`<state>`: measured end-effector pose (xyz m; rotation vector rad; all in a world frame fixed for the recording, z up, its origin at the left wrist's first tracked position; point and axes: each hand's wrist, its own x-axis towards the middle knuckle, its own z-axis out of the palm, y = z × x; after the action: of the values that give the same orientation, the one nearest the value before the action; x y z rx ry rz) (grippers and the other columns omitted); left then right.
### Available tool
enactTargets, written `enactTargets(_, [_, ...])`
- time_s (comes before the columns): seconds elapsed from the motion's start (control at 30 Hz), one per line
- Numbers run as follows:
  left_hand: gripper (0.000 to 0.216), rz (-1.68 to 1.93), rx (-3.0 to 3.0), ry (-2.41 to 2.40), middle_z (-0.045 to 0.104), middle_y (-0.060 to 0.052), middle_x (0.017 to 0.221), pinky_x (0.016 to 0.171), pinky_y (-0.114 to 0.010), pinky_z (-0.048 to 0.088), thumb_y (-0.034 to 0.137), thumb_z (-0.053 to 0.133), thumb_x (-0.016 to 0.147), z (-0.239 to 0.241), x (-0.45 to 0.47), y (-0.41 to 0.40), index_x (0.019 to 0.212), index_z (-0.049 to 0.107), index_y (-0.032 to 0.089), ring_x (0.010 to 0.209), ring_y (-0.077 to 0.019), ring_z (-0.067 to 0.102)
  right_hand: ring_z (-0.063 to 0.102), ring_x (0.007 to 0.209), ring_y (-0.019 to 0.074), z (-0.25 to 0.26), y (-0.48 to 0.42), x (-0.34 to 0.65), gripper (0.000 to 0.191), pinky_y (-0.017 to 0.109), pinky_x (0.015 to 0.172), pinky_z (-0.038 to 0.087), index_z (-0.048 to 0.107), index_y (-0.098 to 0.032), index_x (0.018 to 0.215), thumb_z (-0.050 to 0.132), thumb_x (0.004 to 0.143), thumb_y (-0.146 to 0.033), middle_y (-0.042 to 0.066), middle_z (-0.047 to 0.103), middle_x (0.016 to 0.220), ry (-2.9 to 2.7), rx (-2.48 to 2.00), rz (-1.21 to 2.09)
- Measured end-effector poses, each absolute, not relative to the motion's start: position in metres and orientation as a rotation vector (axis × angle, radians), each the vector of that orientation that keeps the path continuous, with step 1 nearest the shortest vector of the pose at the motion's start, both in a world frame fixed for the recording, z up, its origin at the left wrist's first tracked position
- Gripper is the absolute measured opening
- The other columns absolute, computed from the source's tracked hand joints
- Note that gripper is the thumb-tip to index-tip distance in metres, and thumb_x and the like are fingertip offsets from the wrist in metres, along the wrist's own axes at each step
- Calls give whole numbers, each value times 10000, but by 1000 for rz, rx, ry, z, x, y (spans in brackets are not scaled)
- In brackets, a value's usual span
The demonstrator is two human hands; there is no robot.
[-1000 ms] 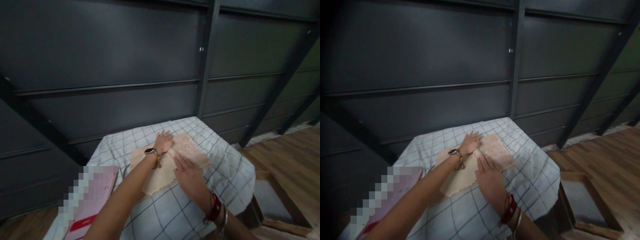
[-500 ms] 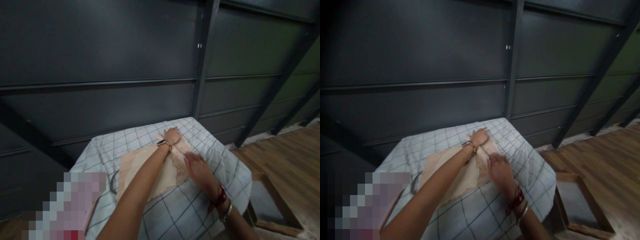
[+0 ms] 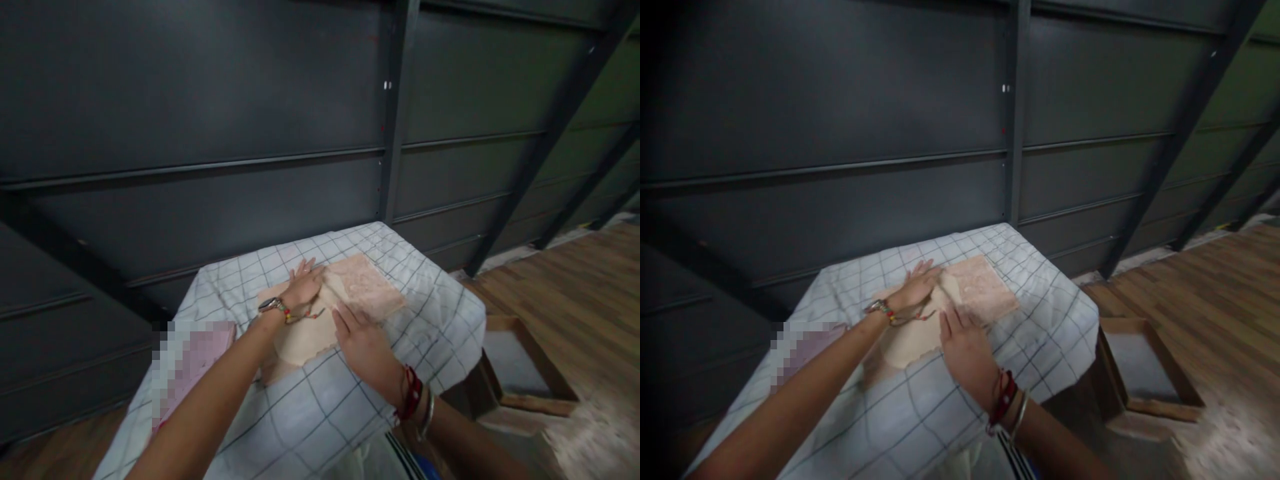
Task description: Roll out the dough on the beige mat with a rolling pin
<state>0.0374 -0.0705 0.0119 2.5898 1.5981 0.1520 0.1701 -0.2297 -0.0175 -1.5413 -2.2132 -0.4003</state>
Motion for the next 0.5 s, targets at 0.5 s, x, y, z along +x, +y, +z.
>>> enactTargets(0.5, [486,102,2759,1570,323,-86,1490,1096,-568,98,285,352,891,4,97,-39,1349,471,176,1407,-328,111,510,1187,218,-24,-210,205,455,429,1070,325,467,-111,1323,464,873,-179,142,561,1287,-2113,-1554,-278])
